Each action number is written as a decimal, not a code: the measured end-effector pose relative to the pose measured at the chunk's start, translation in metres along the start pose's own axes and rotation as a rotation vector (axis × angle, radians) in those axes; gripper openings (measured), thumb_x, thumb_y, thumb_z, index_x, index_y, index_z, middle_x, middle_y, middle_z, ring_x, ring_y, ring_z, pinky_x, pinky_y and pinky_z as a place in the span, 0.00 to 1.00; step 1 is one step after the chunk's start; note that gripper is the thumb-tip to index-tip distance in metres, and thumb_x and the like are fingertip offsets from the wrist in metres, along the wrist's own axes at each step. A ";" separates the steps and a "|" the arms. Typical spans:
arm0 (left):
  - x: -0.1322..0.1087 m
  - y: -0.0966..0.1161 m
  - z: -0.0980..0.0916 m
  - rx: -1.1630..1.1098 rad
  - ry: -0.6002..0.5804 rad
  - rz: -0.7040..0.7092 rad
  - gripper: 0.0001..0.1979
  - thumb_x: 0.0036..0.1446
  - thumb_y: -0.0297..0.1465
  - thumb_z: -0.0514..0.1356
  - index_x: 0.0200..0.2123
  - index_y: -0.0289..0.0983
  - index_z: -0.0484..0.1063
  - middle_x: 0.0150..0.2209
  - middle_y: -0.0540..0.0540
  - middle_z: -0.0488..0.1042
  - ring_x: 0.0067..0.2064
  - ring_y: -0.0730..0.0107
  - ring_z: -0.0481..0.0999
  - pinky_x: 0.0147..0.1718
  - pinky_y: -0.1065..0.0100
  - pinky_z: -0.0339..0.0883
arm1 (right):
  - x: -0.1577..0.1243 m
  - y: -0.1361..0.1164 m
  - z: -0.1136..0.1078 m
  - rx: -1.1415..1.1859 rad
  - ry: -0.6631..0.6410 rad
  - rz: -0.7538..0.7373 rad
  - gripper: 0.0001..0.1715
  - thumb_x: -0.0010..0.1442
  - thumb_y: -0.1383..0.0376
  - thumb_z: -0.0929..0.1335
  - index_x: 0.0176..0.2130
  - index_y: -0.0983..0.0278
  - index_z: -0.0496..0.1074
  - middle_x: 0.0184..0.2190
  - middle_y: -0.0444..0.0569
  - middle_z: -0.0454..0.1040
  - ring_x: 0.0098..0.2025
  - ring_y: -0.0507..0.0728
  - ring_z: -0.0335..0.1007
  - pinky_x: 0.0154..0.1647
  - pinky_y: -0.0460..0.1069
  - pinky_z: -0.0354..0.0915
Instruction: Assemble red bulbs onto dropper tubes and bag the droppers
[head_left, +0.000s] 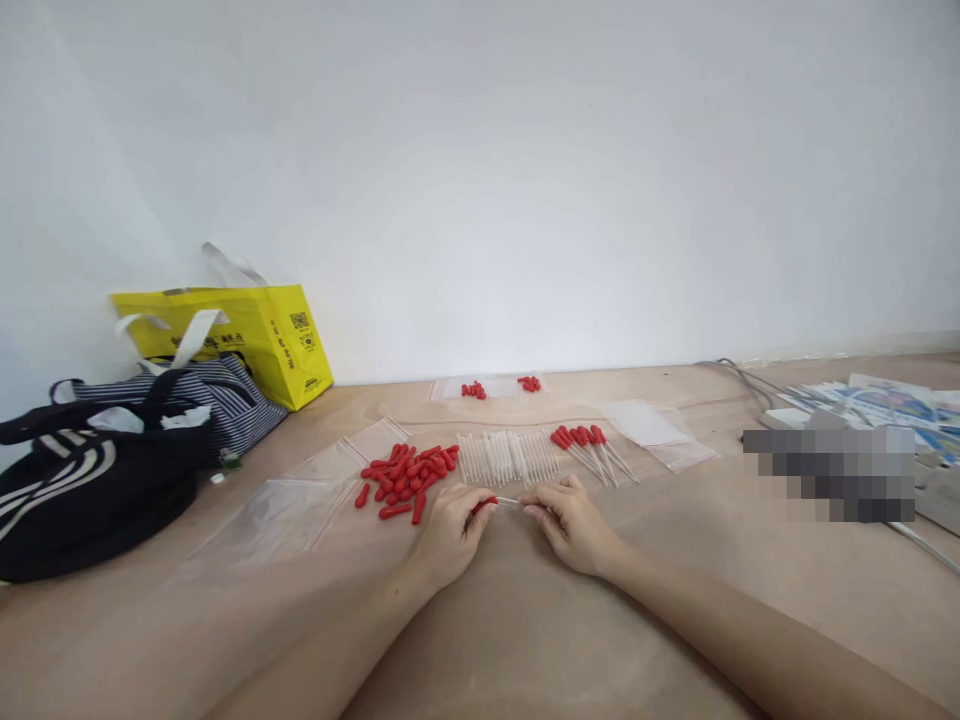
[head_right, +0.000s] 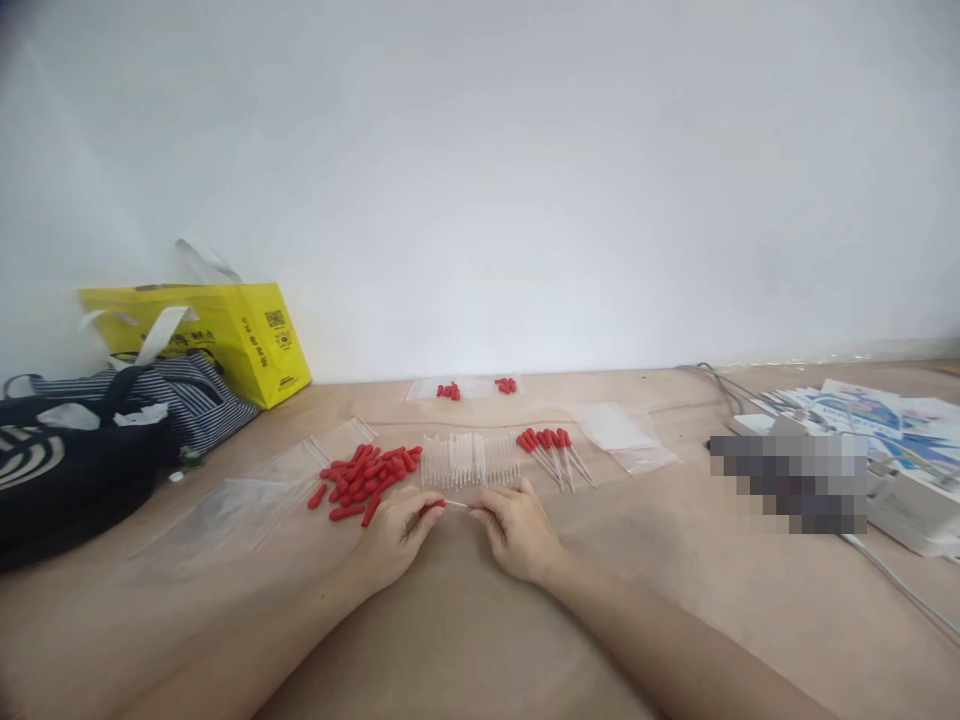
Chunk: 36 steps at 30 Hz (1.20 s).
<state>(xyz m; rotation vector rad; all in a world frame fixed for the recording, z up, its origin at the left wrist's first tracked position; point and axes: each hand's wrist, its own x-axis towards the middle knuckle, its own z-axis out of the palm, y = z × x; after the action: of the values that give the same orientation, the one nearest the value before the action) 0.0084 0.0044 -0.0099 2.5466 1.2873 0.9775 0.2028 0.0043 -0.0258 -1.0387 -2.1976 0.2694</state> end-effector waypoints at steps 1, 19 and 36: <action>0.000 0.000 0.000 0.007 0.000 0.007 0.09 0.57 0.31 0.50 0.30 0.37 0.69 0.27 0.48 0.72 0.32 0.68 0.69 0.34 0.66 0.61 | 0.000 0.000 -0.001 -0.003 -0.010 -0.009 0.10 0.59 0.67 0.58 0.34 0.62 0.68 0.29 0.44 0.73 0.31 0.51 0.65 0.35 0.48 0.49; -0.004 0.010 -0.002 0.044 -0.081 0.188 0.11 0.58 0.30 0.48 0.27 0.37 0.66 0.26 0.48 0.71 0.30 0.69 0.67 0.39 0.62 0.56 | -0.001 -0.005 -0.007 -0.236 -0.048 -0.223 0.12 0.52 0.73 0.58 0.30 0.63 0.68 0.24 0.45 0.69 0.24 0.50 0.56 0.32 0.50 0.43; 0.000 0.009 -0.004 0.039 -0.065 0.142 0.11 0.58 0.34 0.49 0.28 0.38 0.68 0.24 0.51 0.71 0.28 0.72 0.68 0.40 0.63 0.54 | 0.004 -0.009 -0.009 -0.078 -0.098 -0.128 0.12 0.60 0.67 0.57 0.34 0.62 0.67 0.28 0.44 0.73 0.28 0.50 0.63 0.34 0.48 0.45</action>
<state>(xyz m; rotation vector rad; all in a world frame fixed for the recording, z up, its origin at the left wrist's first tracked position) 0.0120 -0.0018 -0.0038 2.7067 1.1330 0.8932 0.2015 0.0000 -0.0131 -0.9389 -2.3685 0.1817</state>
